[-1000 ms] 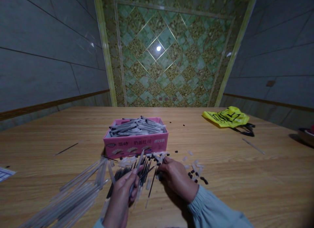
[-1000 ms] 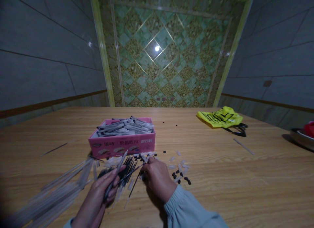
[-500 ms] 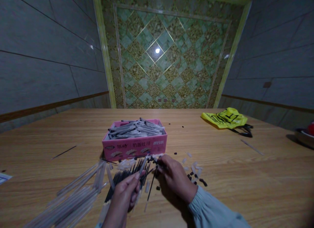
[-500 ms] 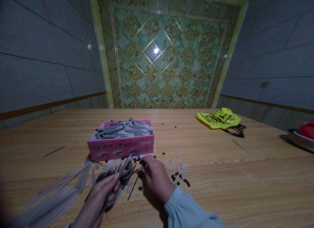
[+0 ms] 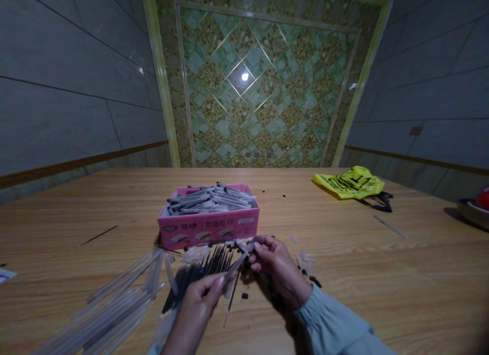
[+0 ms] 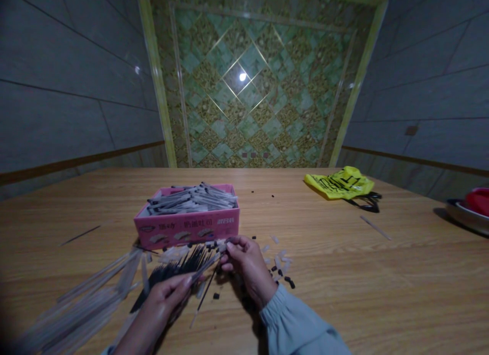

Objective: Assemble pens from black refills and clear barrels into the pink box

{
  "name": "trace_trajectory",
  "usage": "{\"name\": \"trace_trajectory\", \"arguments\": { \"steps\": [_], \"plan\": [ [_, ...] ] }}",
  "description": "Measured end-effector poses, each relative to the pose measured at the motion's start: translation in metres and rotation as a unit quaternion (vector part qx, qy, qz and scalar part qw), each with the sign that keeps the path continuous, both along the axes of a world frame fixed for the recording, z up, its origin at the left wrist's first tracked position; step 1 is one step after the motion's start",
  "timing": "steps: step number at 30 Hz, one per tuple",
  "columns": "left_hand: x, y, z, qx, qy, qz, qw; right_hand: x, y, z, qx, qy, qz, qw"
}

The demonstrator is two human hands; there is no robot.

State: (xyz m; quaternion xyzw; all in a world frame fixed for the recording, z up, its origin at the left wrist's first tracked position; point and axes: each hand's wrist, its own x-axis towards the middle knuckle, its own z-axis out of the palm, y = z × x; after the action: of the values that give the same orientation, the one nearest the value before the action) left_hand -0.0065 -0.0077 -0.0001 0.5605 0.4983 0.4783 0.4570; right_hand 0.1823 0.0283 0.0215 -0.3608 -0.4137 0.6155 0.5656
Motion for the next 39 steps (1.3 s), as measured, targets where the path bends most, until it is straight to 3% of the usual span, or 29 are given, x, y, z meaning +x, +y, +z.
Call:
{"name": "trace_trajectory", "arguments": {
  "steps": [3,10,13,16,19,22,26,29,34,39],
  "plan": [
    [-0.002,0.0,-0.001,-0.005,0.016,-0.047,0.999,-0.001,0.0,0.0,0.025,-0.037,0.019,0.999],
    [-0.003,-0.003,0.007,0.018,0.12,-0.001,0.993,0.001,0.003,0.0,0.123,-0.155,0.054,0.979],
    [-0.005,-0.004,0.009,0.03,0.137,0.007,0.99,0.005,0.001,0.006,0.189,-0.253,0.078,0.945],
    [-0.005,-0.006,0.01,0.046,0.139,0.011,0.989,0.008,-0.002,0.01,0.282,-0.365,0.049,0.886],
    [-0.005,-0.008,0.008,0.077,0.168,0.039,0.982,0.007,-0.002,0.009,0.309,-0.42,0.031,0.853],
    [-0.005,-0.01,0.006,0.132,0.218,0.071,0.964,0.005,-0.002,0.005,0.249,-0.401,0.042,0.881],
    [-0.005,-0.013,0.008,0.233,0.271,0.06,0.932,0.003,-0.004,0.006,0.089,-0.303,0.073,0.946],
    [-0.005,-0.014,0.009,0.294,0.295,0.075,0.906,0.002,-0.006,0.012,0.002,-0.232,0.088,0.969],
    [-0.004,-0.016,0.01,0.354,0.299,0.101,0.88,-0.001,-0.01,0.02,-0.028,-0.179,0.093,0.979],
    [-0.002,-0.013,0.007,0.268,0.251,0.097,0.925,-0.004,-0.011,0.02,0.034,-0.206,0.062,0.976]
  ]
}}
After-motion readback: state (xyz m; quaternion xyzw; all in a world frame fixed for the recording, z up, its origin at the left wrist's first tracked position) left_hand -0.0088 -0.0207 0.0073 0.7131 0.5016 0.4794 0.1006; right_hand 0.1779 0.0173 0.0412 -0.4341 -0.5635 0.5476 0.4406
